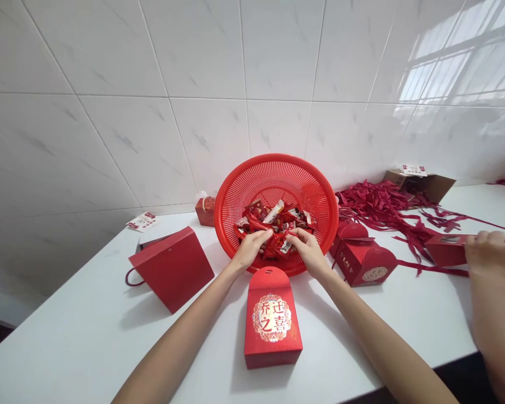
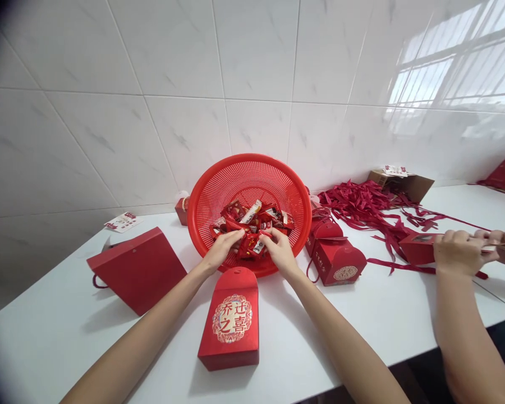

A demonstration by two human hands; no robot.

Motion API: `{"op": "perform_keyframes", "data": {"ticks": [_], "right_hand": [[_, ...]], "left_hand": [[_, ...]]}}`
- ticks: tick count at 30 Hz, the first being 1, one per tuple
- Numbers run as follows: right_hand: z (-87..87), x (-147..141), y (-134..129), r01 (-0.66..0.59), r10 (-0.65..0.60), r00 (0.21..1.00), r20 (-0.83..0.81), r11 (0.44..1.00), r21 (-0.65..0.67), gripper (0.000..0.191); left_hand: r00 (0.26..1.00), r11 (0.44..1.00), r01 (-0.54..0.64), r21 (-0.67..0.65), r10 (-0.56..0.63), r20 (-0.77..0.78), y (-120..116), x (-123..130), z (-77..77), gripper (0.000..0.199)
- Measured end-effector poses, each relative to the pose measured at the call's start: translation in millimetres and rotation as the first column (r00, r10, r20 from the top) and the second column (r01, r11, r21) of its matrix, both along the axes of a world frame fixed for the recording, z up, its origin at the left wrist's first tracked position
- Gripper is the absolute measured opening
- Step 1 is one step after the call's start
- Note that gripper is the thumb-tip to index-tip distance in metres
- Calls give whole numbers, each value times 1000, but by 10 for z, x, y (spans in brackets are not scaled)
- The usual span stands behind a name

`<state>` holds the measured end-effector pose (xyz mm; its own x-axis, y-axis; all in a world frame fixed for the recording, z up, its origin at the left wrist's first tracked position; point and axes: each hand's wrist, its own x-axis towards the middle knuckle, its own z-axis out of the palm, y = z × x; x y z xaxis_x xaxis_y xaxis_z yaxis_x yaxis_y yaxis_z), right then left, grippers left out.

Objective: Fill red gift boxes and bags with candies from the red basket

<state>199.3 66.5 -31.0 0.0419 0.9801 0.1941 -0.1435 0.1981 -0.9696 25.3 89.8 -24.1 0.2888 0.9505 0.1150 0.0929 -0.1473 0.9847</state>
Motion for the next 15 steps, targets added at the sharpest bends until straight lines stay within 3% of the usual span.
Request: {"op": "perform_keyframes", "data": {"ticks": [3,7,15], "right_hand": [[18,13,-9,-31,31,999,15,1000,-4,31],[33,30,-17,-30,30,1000,8,1000,-10,33],[51,13,-54,-29,29,1000,8,1000,1,35]], "left_hand": [[999,996,43,76,-41,-23,-55,-6,15,47],[1000,990,-23,140,23,4,-52,-7,-23,43],[975,990,-131,-51,138,174,20,-35,-51,54]]}}
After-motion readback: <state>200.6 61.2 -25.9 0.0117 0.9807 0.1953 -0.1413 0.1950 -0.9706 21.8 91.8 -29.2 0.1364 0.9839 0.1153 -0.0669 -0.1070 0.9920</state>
